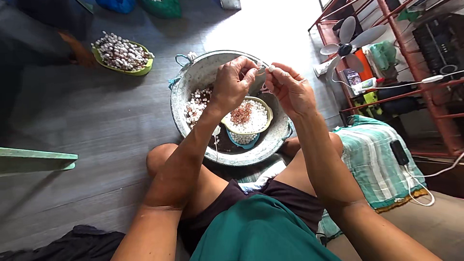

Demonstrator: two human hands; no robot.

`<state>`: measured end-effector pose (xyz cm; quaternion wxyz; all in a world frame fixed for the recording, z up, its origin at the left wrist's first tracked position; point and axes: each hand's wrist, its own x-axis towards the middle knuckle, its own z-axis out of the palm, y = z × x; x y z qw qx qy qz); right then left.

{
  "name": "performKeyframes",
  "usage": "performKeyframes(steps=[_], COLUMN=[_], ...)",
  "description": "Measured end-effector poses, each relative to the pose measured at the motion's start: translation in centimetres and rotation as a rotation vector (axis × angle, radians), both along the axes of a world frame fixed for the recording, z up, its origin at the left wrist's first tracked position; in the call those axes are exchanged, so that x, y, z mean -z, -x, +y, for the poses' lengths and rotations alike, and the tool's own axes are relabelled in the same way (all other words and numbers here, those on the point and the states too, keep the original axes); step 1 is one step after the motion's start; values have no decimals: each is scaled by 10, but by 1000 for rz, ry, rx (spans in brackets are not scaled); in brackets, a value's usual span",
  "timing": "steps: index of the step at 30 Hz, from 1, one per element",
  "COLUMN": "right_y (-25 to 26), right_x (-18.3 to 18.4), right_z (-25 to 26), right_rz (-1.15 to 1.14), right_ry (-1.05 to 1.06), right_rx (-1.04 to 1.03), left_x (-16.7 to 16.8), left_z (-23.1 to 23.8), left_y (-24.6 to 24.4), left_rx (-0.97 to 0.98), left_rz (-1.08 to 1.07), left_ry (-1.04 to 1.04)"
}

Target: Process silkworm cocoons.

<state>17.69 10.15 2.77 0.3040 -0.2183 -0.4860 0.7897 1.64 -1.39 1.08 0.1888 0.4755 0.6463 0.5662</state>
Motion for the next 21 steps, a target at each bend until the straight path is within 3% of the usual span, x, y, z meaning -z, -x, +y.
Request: performKeyframes(steps=[13, 21], right_y=[5, 4], right_x=[7, 11], right_z=[-2, -2], right_rz=[-69, -92], right_ry=[-249, -283], right_rx=[54, 46], left_x=[0, 2], left_z=[-1, 0], left_y=[-4, -6], left_rx=[-87, -88], left_rz=[306, 355], left_ry=[-8, -8])
